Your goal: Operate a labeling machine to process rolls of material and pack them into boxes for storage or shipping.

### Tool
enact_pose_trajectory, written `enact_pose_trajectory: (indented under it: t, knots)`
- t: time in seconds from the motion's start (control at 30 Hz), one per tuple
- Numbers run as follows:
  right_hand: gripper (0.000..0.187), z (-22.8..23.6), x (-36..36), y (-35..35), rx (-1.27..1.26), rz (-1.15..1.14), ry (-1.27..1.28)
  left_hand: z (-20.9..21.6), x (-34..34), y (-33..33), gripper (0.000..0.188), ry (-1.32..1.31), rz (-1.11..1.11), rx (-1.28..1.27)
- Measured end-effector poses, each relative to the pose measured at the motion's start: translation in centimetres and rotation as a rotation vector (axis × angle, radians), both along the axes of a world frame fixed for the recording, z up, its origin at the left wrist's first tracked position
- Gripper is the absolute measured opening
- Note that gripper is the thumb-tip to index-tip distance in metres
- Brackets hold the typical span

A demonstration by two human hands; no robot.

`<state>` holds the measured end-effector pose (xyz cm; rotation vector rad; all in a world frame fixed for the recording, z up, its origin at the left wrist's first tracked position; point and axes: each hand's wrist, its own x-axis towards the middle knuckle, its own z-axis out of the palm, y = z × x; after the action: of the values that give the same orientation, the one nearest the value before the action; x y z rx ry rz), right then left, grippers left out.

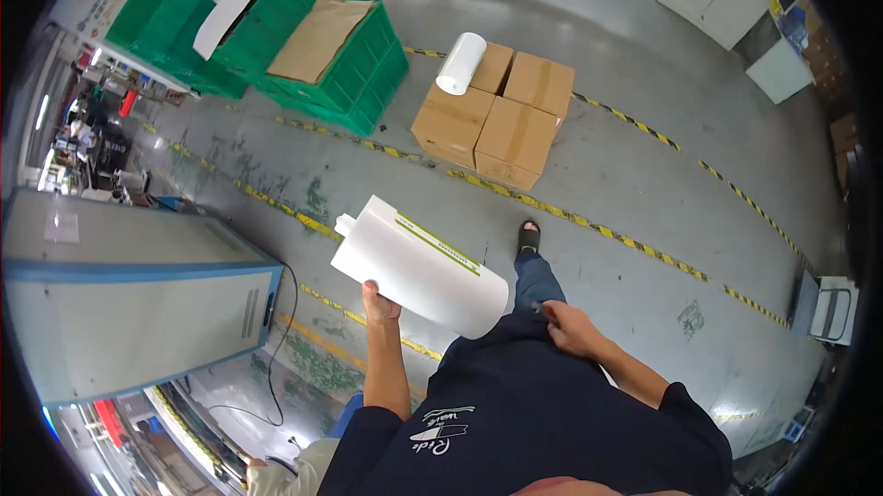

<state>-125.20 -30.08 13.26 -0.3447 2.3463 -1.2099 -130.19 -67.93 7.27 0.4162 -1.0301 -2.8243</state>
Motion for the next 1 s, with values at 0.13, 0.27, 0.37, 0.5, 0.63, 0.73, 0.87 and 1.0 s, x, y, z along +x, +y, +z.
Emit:
enact_pose_trajectory:
  t: [0.13,0.27,0.37,0.5,0.63,0.73,0.87,1.0]
  knots:
    - [0.011,2.6,-8.4,0.3,-0.098,-0.370,-0.147,0.2,-7.1,3.9,0.085,-0.041,-0.066,-0.120]
    - [0.015,4.8,-20.3,-0.9,-0.537,-0.517,-0.139,4.4,-14.8,12.0,0.096,-0.070,-0.218,-0.346]
    - [0.019,6.3,-27.1,-1.7,-0.639,-0.795,-0.379,2.9,-18.8,16.7,0.098,-0.061,-0.478,-0.652]
    - [0.024,1.9,-33.1,2.6,-0.514,-0.947,-0.542,4.4,-25.4,21.7,0.102,0.021,-0.463,-0.962]
    - [0.025,-0.8,-38.3,3.2,-0.638,-1.000,-0.586,1.6,-31.9,21.7,0.107,0.061,-0.506,-0.993]
    - [0.026,-3.3,-42.8,3.4,-0.687,-1.021,-0.600,-1.7,-36.9,21.5,0.110,0.044,-0.511,-0.955]
    - [0.027,-8.4,-48.7,6.1,-0.731,-1.038,-0.533,-6.6,-43.3,23.3,0.109,0.176,-0.442,-1.076]
    - [0.026,-12.4,-56.5,7.8,-0.655,-1.045,-0.517,-10.8,-49.8,25.8,0.107,0.017,-0.526,-1.001]
